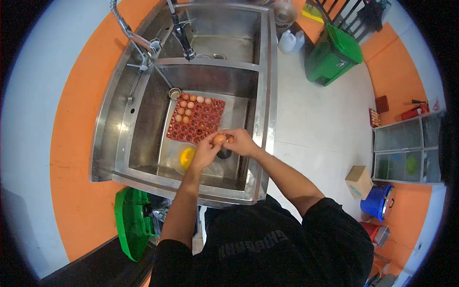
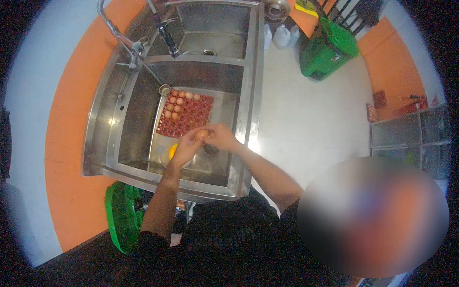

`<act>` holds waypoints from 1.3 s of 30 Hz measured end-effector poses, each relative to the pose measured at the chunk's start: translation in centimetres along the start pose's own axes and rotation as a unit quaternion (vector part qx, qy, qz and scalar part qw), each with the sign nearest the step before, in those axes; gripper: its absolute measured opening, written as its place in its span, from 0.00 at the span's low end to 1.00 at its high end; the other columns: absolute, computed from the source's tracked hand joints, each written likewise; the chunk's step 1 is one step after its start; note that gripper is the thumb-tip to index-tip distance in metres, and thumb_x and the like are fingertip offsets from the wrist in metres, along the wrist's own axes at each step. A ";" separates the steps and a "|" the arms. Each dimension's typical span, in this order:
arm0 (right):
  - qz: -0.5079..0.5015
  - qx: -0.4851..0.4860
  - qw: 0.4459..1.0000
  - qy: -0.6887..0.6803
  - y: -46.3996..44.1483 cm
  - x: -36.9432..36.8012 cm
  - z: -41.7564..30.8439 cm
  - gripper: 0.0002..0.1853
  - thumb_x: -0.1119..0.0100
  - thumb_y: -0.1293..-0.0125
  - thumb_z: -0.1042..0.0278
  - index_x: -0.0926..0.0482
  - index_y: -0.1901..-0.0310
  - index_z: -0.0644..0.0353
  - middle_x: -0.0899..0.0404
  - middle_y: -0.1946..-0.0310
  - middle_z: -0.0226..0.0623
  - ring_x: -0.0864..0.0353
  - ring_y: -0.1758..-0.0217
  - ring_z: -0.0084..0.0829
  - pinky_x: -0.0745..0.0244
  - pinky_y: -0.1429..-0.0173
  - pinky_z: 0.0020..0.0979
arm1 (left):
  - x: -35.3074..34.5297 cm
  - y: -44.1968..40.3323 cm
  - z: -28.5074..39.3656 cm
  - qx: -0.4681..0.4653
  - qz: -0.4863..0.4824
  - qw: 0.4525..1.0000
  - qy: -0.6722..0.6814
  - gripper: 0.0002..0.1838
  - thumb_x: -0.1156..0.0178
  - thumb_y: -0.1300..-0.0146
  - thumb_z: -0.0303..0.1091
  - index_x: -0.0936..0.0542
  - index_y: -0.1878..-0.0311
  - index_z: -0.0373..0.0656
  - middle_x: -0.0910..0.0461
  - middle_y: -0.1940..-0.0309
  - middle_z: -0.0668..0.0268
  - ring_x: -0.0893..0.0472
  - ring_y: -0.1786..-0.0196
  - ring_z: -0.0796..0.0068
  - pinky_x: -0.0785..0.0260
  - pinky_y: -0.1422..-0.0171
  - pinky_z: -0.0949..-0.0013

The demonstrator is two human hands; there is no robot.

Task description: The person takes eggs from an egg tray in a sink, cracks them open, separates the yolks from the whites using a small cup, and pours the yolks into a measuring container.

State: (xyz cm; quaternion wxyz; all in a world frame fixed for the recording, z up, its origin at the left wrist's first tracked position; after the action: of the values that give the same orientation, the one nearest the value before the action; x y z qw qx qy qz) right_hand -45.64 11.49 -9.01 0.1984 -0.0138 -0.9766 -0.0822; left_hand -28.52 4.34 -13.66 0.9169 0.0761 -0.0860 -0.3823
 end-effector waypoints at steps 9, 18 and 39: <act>0.055 0.055 0.996 0.037 0.0 -1.5 1.3 0.24 0.36 0.45 0.65 0.20 0.44 0.56 0.24 0.80 0.42 0.25 0.78 0.27 0.28 0.68 0.32 | -0.4 0.0 0.0 -0.023 0.028 0.990 -0.137 0.24 0.42 0.40 0.26 0.27 0.38 0.33 0.18 0.54 0.55 0.20 0.52 0.71 0.29 0.45 0.67; 0.045 0.052 0.997 0.043 -0.1 -1.0 1.5 0.25 0.37 0.45 0.65 0.20 0.44 0.55 0.22 0.74 0.47 0.22 0.75 0.32 0.26 0.64 0.33 | -0.5 -0.1 0.8 -0.017 0.003 0.988 -0.151 0.25 0.46 0.42 0.22 0.27 0.38 0.35 0.18 0.54 0.58 0.21 0.49 0.73 0.29 0.43 0.68; 0.020 0.123 0.989 0.083 -0.2 -0.1 1.9 0.21 0.39 0.42 0.67 0.20 0.45 0.57 0.20 0.67 0.50 0.18 0.65 0.47 0.23 0.58 0.40 | -0.2 0.1 1.3 -0.034 -0.006 0.977 -0.209 0.26 0.44 0.43 0.22 0.27 0.38 0.38 0.18 0.60 0.57 0.19 0.58 0.71 0.27 0.50 0.69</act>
State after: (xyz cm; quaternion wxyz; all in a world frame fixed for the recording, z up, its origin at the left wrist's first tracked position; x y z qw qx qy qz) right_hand -46.31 11.57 -10.83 0.2809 -0.0015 -0.9588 0.0414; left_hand -28.89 4.45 -12.43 0.8781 -0.0360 -0.2627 -0.3983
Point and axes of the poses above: each hand's wrist, its own y-axis away from the middle knuckle, its own x-axis out of the back of the hand, z = x × y, the point moved 1 cm from there along -y, towards the middle knuckle
